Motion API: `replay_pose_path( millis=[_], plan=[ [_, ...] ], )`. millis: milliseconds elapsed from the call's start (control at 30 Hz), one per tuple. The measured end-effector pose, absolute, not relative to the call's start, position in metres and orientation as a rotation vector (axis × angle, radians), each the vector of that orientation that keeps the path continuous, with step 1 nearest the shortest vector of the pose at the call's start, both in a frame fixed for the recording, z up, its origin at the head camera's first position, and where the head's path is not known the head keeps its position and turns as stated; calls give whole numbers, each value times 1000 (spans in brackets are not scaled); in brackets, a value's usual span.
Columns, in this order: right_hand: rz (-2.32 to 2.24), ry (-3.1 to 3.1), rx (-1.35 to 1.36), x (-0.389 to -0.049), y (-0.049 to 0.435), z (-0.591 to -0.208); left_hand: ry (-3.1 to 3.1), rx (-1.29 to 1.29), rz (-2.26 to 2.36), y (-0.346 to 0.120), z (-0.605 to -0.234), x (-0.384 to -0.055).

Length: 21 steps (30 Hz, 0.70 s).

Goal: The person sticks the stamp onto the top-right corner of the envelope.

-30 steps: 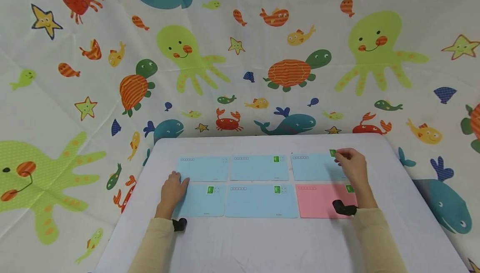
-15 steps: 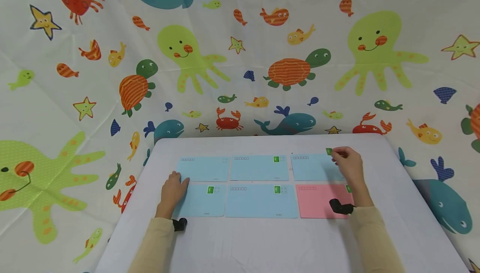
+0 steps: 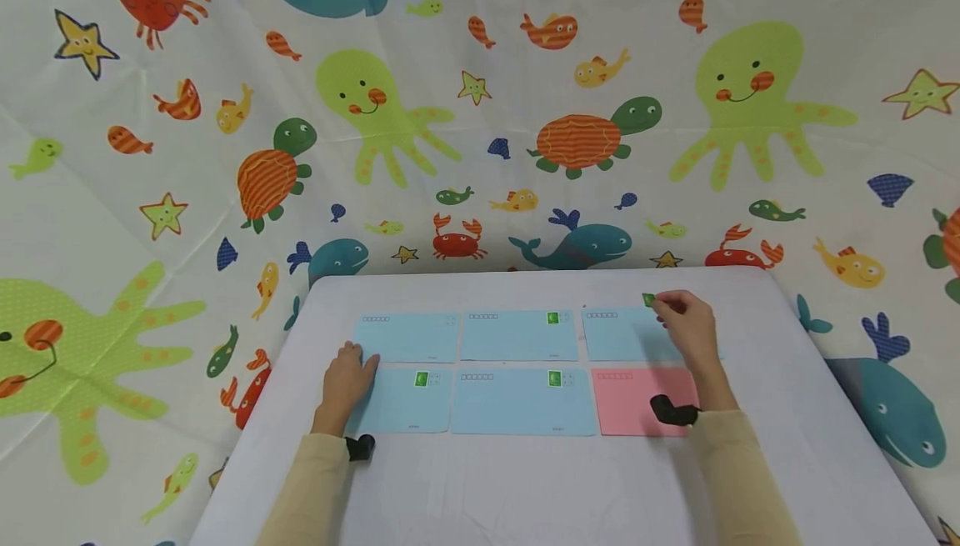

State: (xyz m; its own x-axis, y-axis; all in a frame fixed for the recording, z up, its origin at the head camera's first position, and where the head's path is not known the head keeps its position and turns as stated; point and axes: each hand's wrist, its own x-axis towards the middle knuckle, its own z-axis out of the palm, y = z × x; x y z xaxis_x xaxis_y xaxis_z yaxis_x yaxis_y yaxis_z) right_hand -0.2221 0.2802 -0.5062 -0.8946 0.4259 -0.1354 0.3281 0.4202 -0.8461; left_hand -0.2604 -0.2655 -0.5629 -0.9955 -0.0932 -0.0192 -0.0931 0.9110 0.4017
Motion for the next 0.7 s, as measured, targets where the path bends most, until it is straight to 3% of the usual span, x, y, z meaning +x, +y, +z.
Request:
replay_pose_path(
  millis=[700],
  plan=[
    [1584,-2508,-731,-234,253,-504,-3058,134,-651,-267,-561,-261]
  ],
)
